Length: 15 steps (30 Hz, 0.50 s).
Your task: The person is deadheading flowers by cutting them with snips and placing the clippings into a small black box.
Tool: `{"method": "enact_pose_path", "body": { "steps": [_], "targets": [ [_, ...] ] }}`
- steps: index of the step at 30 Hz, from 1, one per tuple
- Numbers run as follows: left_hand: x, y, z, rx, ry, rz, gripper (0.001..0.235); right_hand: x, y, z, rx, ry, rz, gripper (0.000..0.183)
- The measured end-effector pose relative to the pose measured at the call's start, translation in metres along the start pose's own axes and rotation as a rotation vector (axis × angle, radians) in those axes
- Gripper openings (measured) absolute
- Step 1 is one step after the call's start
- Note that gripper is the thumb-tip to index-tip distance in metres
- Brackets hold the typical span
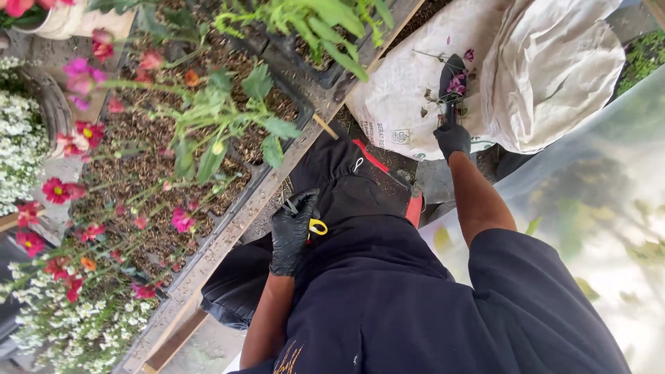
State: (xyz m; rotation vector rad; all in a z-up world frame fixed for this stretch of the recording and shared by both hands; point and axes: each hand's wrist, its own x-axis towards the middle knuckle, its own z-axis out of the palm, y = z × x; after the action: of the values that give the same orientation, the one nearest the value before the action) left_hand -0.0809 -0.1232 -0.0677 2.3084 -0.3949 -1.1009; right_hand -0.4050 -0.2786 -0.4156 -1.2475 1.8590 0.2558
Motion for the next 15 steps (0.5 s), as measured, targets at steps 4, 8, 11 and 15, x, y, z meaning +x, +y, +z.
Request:
{"method": "enact_pose_path", "body": {
  "steps": [4, 8, 11, 15],
  "targets": [
    [0.008, 0.000, 0.010, 0.016, 0.002, -0.009, 0.012, 0.038, 0.002, 0.009, 0.064, 0.009, 0.040, 0.043],
    [0.011, 0.000, 0.010, 0.015, 0.012, -0.067, 0.012, 0.125, 0.038, 0.064, 0.286, 0.081, 0.158, 0.045],
    [0.016, -0.003, 0.005, 0.008, 0.025, -0.070, 0.016, 0.181, 0.054, 0.095, 0.529, 0.123, 0.226, 0.037],
    [0.019, -0.012, 0.004, 0.039, 0.088, 0.031, 0.015, 0.201, 0.048, 0.118, 0.619, 0.118, 0.264, 0.037]
  ]
}}
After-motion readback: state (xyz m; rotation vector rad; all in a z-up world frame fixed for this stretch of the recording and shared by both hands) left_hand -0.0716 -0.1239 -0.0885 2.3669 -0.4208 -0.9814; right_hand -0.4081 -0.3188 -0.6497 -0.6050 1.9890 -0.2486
